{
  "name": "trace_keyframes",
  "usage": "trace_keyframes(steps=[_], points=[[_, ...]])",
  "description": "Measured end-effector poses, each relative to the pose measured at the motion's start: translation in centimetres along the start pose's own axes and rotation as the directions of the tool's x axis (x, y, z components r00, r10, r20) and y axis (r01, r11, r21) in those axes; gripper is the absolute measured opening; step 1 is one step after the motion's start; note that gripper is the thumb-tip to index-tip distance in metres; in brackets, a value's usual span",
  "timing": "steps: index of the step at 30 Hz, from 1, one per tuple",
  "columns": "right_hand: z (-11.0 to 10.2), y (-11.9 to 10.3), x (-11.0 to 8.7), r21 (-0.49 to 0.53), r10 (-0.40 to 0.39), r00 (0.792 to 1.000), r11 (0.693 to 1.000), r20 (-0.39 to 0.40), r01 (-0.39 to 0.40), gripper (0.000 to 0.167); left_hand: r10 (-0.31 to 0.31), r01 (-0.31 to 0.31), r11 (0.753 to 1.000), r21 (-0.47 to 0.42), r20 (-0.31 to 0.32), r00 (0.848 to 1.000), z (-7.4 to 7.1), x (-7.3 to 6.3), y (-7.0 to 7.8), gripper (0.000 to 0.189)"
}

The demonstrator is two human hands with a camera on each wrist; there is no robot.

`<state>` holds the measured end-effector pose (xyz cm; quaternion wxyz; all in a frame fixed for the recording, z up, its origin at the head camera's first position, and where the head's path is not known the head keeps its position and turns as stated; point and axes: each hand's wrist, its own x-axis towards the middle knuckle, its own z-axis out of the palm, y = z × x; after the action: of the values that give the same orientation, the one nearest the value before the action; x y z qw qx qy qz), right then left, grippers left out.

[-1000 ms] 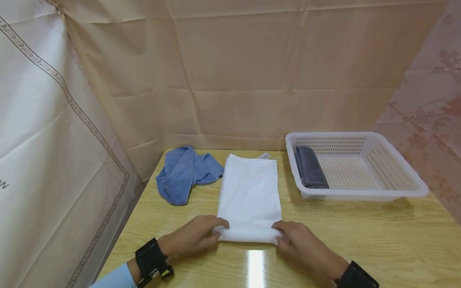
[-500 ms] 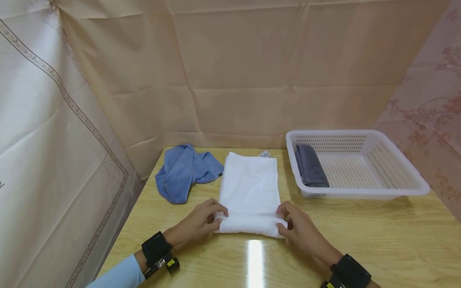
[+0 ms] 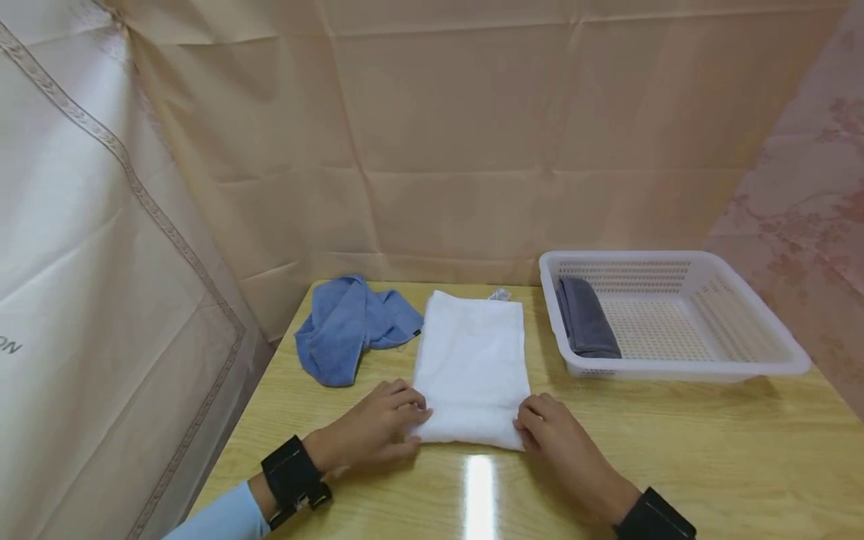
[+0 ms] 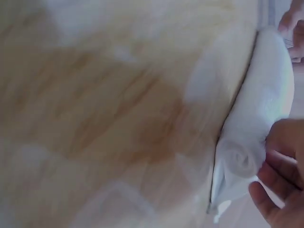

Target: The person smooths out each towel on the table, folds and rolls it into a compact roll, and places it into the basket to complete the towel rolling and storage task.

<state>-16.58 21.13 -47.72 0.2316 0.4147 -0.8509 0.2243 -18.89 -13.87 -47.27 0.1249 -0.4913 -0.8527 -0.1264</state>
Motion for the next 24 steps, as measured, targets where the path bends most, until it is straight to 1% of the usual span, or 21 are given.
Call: trace_keyframes(steps=[2, 3, 5, 7, 9, 11, 15, 18, 20, 22, 24], points=[[-0.27, -0.26, -0.25, -0.024, -0.013, 1.000, 1.000, 0.028, 0.014, 0.017, 0.001, -0.002, 1.000, 0.026, 0.034, 0.999, -0.03, -0.05, 0.13, 0.042], [-0.43, -0.42, -0.34, -0.052, -0.017, 0.999, 0.998, 0.048, 0.019, 0.016, 0.002, -0.004, 0.999, 0.039, 0.047, 0.999, -0.01, -0.06, 0.16, 0.047], [-0.71, -0.70, -0.43, -0.134, -0.023, 0.995, 0.990, 0.101, 0.037, 0.030, 0.001, -0.005, 0.998, 0.066, 0.063, 0.998, 0.08, -0.06, 0.23, 0.048], [-0.88, -0.89, -0.49, -0.172, -0.023, 0.988, 0.984, 0.152, 0.050, 0.044, 0.000, -0.005, 0.997, 0.080, 0.059, 0.998, 0.22, -0.05, 0.31, 0.046], [-0.93, -0.96, -0.47, -0.202, -0.028, 0.984, 0.977, 0.179, 0.065, 0.049, 0.000, -0.003, 0.998, 0.067, 0.046, 0.999, 0.42, -0.02, 0.37, 0.044], [-0.83, -0.88, -0.42, -0.218, -0.033, 0.982, 0.973, 0.184, 0.073, 0.051, -0.005, 0.004, 0.999, 0.046, 0.033, 0.999, 0.52, -0.05, 0.42, 0.042], [-0.60, -0.66, -0.48, -0.229, -0.031, 0.985, 0.971, 0.168, 0.070, 0.058, -0.013, 0.013, 1.000, 0.016, 0.005, 1.000, 0.62, -0.13, 0.55, 0.039], [-0.44, -0.48, -0.53, -0.229, -0.022, 0.988, 0.972, 0.155, 0.058, 0.058, -0.029, 0.029, 1.000, 0.004, -0.005, 1.000, 0.55, -0.16, 0.63, 0.037], [-0.37, -0.36, -0.52, -0.227, -0.010, 0.989, 0.973, 0.145, 0.043, 0.054, -0.051, 0.051, 0.998, -0.022, 0.002, 0.999, 0.48, -0.13, 0.61, 0.037], [-0.37, -0.28, -0.50, -0.212, 0.012, 0.990, 0.977, 0.139, 0.018, 0.050, -0.083, 0.085, 0.995, -0.061, 0.023, 0.996, 0.38, -0.10, 0.55, 0.038], [-0.47, -0.24, -0.47, -0.179, 0.064, 0.987, 0.983, 0.150, -0.036, 0.049, -0.124, 0.130, 0.984, -0.121, 0.050, 0.991, 0.38, -0.06, 0.39, 0.040]])
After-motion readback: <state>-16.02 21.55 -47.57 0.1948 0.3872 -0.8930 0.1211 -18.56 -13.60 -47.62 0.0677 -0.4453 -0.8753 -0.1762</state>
